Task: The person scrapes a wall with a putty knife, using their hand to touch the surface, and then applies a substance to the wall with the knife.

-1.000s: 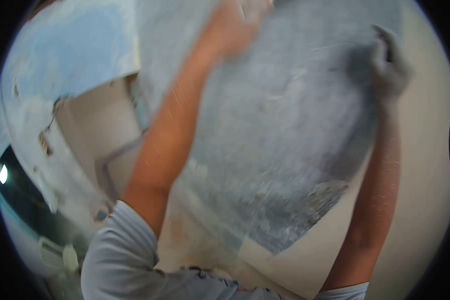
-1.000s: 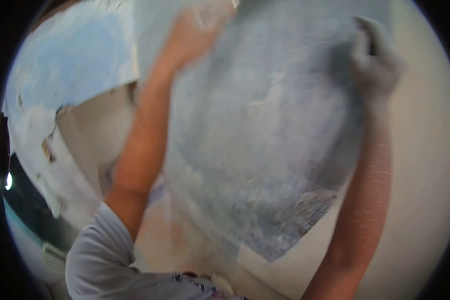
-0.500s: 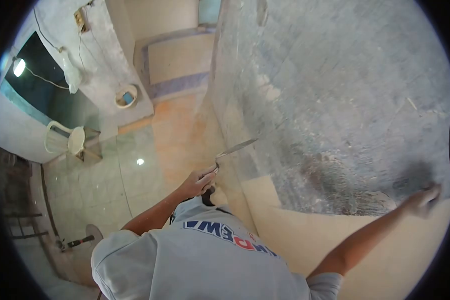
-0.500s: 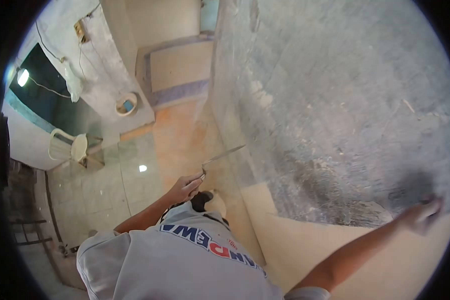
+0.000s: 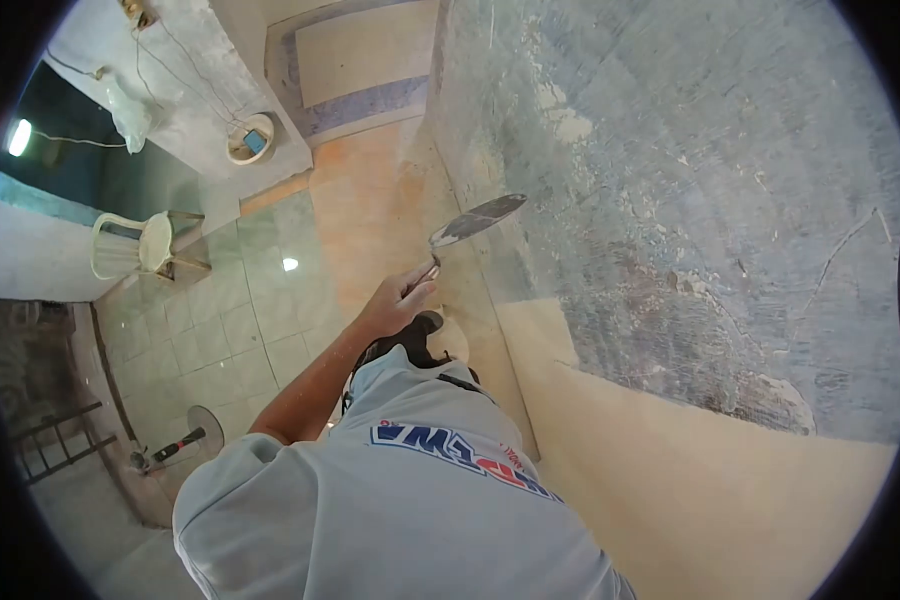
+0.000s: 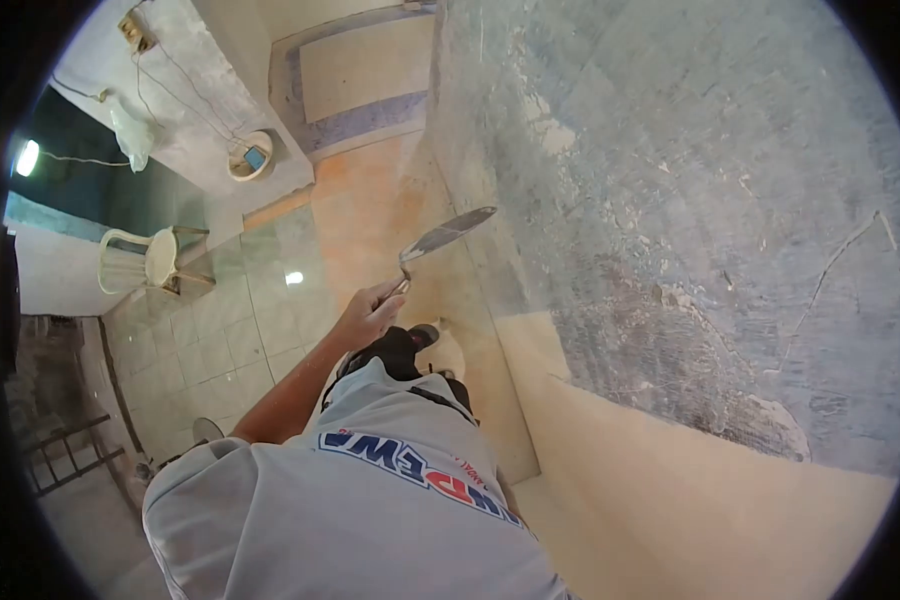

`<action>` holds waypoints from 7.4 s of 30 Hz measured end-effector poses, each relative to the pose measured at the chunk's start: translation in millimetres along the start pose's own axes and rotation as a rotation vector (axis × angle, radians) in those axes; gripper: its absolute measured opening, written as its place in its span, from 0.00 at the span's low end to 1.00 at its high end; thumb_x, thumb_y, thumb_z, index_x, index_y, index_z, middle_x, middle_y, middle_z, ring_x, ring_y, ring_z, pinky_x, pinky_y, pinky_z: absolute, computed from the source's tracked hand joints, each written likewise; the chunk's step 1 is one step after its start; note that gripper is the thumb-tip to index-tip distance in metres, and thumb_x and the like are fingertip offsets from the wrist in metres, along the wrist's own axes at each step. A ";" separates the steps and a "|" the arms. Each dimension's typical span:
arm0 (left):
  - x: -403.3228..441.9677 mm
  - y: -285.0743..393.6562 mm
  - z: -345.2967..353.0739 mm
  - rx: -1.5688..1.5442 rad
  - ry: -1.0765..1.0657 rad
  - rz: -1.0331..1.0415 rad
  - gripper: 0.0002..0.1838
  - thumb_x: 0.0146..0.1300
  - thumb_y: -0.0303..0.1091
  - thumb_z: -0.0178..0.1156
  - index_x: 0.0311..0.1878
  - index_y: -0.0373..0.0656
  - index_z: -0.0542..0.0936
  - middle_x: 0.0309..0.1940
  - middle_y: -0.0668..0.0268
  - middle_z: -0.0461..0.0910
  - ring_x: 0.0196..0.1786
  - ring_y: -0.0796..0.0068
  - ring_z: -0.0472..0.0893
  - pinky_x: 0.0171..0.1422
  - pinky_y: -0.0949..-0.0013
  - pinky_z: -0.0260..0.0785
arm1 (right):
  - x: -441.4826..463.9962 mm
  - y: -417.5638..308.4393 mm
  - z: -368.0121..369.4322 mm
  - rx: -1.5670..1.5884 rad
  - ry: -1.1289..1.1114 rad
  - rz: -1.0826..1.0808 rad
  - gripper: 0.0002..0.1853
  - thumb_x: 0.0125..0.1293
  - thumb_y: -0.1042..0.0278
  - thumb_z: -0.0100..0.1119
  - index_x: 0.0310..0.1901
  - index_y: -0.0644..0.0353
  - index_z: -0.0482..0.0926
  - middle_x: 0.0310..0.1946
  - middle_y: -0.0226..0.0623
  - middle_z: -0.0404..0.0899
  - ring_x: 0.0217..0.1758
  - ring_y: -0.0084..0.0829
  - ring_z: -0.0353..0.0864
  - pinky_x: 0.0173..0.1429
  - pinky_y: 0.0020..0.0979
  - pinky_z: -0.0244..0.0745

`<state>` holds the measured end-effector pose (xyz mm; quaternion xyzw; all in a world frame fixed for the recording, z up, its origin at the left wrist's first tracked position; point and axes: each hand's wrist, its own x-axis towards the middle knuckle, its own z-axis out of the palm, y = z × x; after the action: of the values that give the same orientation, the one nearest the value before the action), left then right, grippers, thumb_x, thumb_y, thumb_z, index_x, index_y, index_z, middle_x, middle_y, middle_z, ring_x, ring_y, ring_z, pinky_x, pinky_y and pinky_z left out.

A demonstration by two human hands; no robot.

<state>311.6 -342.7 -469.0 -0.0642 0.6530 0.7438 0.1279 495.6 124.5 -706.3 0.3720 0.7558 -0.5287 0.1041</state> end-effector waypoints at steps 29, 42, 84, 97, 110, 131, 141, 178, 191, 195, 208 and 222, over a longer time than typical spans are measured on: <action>52.6 -5.4 54.4 0.118 -0.314 -0.051 0.16 0.80 0.32 0.53 0.63 0.35 0.77 0.24 0.79 0.65 0.24 0.89 0.63 0.27 0.76 0.56 | -11.0 -1.9 45.6 -0.102 -0.207 0.303 0.21 0.75 0.61 0.62 0.62 0.66 0.81 0.36 0.43 0.88 0.27 0.33 0.86 0.30 0.32 0.81; 79.2 -12.9 58.8 -0.018 -0.343 -0.068 0.20 0.82 0.34 0.52 0.70 0.33 0.74 0.23 0.79 0.61 0.20 0.90 0.61 0.22 0.79 0.53 | -12.1 -28.7 65.0 0.022 -0.103 0.164 0.22 0.70 0.63 0.60 0.60 0.68 0.83 0.31 0.43 0.87 0.27 0.32 0.87 0.32 0.34 0.81; 82.2 -26.6 90.5 0.397 -0.422 0.236 0.11 0.66 0.29 0.70 0.44 0.33 0.80 0.22 0.76 0.61 0.28 0.84 0.61 0.33 0.74 0.59 | -63.1 -40.0 67.7 -0.239 0.105 0.134 0.26 0.66 0.60 0.68 0.65 0.61 0.81 0.52 0.58 0.86 0.54 0.49 0.87 0.62 0.47 0.81; 70.4 -4.5 98.4 0.557 -0.508 0.251 0.22 0.62 0.28 0.74 0.58 0.33 0.84 0.22 0.70 0.65 0.27 0.81 0.65 0.35 0.72 0.65 | -96.3 -249.2 48.9 -0.384 0.675 -0.893 0.49 0.61 0.42 0.72 0.79 0.58 0.64 0.84 0.59 0.49 0.88 0.58 0.43 0.82 0.69 0.31; 62.7 6.5 105.9 0.568 -0.588 0.446 0.20 0.60 0.28 0.75 0.55 0.34 0.85 0.23 0.68 0.65 0.27 0.78 0.64 0.34 0.72 0.65 | -128.6 -302.8 29.4 -0.739 0.362 -1.110 0.43 0.60 0.35 0.67 0.74 0.48 0.73 0.80 0.29 0.66 0.86 0.33 0.58 0.81 0.74 0.23; 44.0 10.6 109.9 0.634 -0.601 0.414 0.16 0.62 0.29 0.72 0.51 0.31 0.85 0.30 0.57 0.80 0.32 0.71 0.80 0.39 0.67 0.73 | -136.3 -323.5 36.5 -0.622 0.333 -0.998 0.43 0.62 0.33 0.65 0.73 0.52 0.74 0.80 0.35 0.65 0.85 0.35 0.58 0.83 0.72 0.30; 30.1 37.9 118.2 0.244 -0.838 -0.120 0.23 0.83 0.47 0.41 0.36 0.40 0.74 0.18 0.68 0.71 0.12 0.79 0.67 0.15 0.74 0.57 | -166.5 -330.0 37.8 -0.313 0.349 -1.395 0.27 0.67 0.46 0.66 0.61 0.55 0.83 0.68 0.37 0.80 0.74 0.37 0.78 0.84 0.57 0.51; 133.7 216.1 200.5 0.277 -0.404 0.754 0.13 0.82 0.39 0.51 0.56 0.41 0.79 0.28 0.74 0.76 0.23 0.86 0.70 0.25 0.77 0.63 | -82.3 -347.1 -107.5 -0.019 0.776 -1.123 0.18 0.69 0.64 0.66 0.57 0.62 0.85 0.55 0.51 0.86 0.59 0.51 0.86 0.64 0.43 0.81; 44.3 625.7 357.8 0.281 0.344 1.852 0.20 0.77 0.38 0.58 0.64 0.38 0.82 0.46 0.41 0.86 0.50 0.50 0.89 0.55 0.61 0.78 | -168.8 -544.7 -259.7 -0.482 1.371 -1.820 0.19 0.58 0.69 0.73 0.53 0.53 0.87 0.60 0.47 0.83 0.49 0.42 0.90 0.46 0.36 0.86; 20.5 709.4 388.2 0.325 0.424 1.954 0.17 0.73 0.36 0.59 0.60 0.41 0.85 0.44 0.40 0.85 0.50 0.40 0.86 0.54 0.53 0.78 | -180.6 -599.5 -308.5 -0.691 1.523 -1.776 0.23 0.55 0.67 0.72 0.55 0.51 0.86 0.64 0.44 0.81 0.54 0.42 0.87 0.52 0.37 0.84; -36.0 816.9 408.8 0.700 0.784 1.958 0.12 0.70 0.34 0.58 0.47 0.41 0.88 0.41 0.43 0.86 0.47 0.43 0.87 0.54 0.50 0.79 | -168.8 -600.2 -323.2 -0.793 1.542 -1.870 0.19 0.51 0.66 0.71 0.48 0.54 0.86 0.58 0.37 0.83 0.51 0.34 0.87 0.49 0.33 0.81; -30.7 835.0 411.2 0.718 0.772 2.045 0.12 0.69 0.33 0.61 0.46 0.37 0.88 0.41 0.42 0.87 0.47 0.43 0.88 0.55 0.50 0.78 | -172.5 -602.0 -320.5 -0.821 1.567 -1.843 0.16 0.53 0.66 0.70 0.46 0.55 0.86 0.56 0.34 0.83 0.51 0.31 0.87 0.50 0.32 0.80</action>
<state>141.6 -35.4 393.5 0.3120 0.5698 0.2016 -0.7330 287.5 228.7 -42.5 -0.1360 0.6991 0.2262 -0.6645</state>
